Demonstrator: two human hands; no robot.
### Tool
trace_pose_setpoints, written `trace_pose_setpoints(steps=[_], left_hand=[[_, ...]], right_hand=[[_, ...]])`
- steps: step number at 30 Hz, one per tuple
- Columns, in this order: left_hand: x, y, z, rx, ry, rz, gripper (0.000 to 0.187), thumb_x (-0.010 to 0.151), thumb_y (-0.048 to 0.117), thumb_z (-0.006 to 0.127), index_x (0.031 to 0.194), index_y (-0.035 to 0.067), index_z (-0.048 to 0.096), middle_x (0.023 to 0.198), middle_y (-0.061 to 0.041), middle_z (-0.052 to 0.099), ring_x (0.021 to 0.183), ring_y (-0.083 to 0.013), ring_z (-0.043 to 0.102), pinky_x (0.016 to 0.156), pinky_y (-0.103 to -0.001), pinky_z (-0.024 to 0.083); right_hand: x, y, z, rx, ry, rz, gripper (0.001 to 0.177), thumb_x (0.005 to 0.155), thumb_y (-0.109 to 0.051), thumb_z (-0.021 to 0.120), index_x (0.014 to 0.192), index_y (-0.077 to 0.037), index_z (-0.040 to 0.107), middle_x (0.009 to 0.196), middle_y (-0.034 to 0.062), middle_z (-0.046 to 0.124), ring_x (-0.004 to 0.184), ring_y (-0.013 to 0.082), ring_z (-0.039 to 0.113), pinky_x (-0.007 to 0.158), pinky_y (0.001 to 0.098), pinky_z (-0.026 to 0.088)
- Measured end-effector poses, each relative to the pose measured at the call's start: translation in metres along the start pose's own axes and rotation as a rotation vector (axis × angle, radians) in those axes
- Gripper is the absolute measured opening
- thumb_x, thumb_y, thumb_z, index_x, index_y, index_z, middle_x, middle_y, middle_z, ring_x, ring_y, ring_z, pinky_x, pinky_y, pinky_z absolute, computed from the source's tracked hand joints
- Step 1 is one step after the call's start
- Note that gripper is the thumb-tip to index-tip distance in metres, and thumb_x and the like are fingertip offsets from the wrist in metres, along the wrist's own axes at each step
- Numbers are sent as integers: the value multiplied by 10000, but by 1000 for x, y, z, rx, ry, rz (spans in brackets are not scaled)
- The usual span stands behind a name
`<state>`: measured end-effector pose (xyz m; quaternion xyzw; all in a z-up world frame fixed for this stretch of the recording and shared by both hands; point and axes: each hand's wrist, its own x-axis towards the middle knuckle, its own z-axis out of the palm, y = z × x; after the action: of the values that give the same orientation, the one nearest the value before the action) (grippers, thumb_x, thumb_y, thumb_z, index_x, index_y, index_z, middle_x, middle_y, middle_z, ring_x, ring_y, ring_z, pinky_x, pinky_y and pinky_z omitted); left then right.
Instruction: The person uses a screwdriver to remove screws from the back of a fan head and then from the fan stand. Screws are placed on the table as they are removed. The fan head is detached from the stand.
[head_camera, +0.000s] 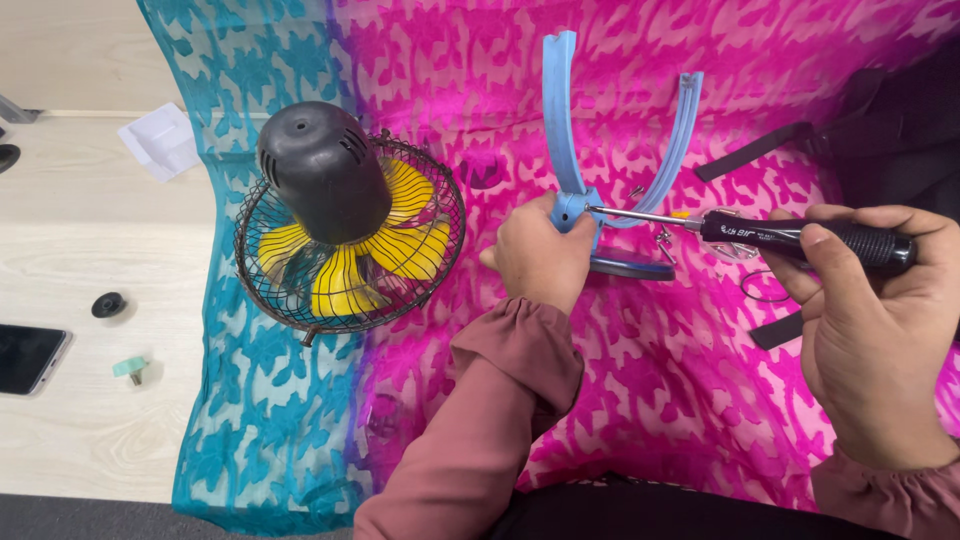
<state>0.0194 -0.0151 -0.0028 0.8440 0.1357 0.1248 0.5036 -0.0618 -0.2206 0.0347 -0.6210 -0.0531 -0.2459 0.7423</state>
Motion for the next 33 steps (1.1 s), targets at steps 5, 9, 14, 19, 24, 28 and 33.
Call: trace_pose_setpoints(steps=[5, 9, 14, 19, 24, 28, 33], left_hand=[[0, -2, -3, 51, -33, -1, 157, 769, 338, 776, 851, 204, 779, 705, -20, 740, 723, -247, 703, 859, -469, 366], [0, -5, -5, 49, -31, 33, 156, 764, 338, 783, 864, 218, 786, 730, -11, 748, 732, -244, 708, 866, -472, 363], [-2, -8, -8, 29, -42, 38, 130, 776, 323, 776, 879, 247, 794, 742, -8, 751, 743, -241, 709, 855, -470, 364], [2, -10, -9, 23, -78, 44, 164, 757, 309, 777, 914, 269, 800, 741, 3, 753, 739, -230, 714, 837, -445, 374], [5, -12, -5, 21, -64, 54, 185, 770, 313, 779, 939, 238, 794, 751, -1, 756, 759, -234, 716, 851, -450, 387], [8, -14, -6, 33, -63, 74, 207, 781, 316, 766, 973, 244, 797, 776, -10, 760, 787, -249, 719, 845, -471, 396], [4, -15, -1, 112, -85, 123, 273, 776, 305, 779, 1031, 209, 762, 794, -32, 768, 818, -270, 720, 879, -475, 390]], right_hand=[[-4, 0, 2, 1, 24, 1, 271, 1102, 82, 553, 1280, -59, 406, 1298, 151, 609, 1144, 213, 696, 1067, 447, 650], [-8, 3, 4, -27, 32, -28, 273, 1103, 80, 554, 1282, -61, 402, 1286, 141, 611, 1140, 204, 693, 1069, 447, 656], [-14, 1, 8, -101, 11, -40, 277, 1113, 42, 587, 1299, -51, 404, 1196, 126, 630, 1105, 186, 695, 1062, 429, 649], [-17, -6, 13, -250, -21, -121, 278, 1163, 39, 604, 1370, 7, 421, 1168, 130, 604, 1133, 208, 695, 1049, 411, 613], [-15, -14, 16, -31, 25, 8, 447, 1068, -37, 530, 1482, -29, 361, 1311, 85, 668, 1111, 168, 720, 1024, 372, 664], [-14, -15, 17, -302, -98, -85, 515, 1114, -38, 485, 1579, -42, 264, 1338, 184, 602, 1199, 230, 675, 1086, 424, 618], [-8, -17, 8, -608, 15, -51, 531, 1170, -94, 434, 1638, -64, 184, 1244, 294, 579, 1139, 304, 667, 1033, 472, 603]])
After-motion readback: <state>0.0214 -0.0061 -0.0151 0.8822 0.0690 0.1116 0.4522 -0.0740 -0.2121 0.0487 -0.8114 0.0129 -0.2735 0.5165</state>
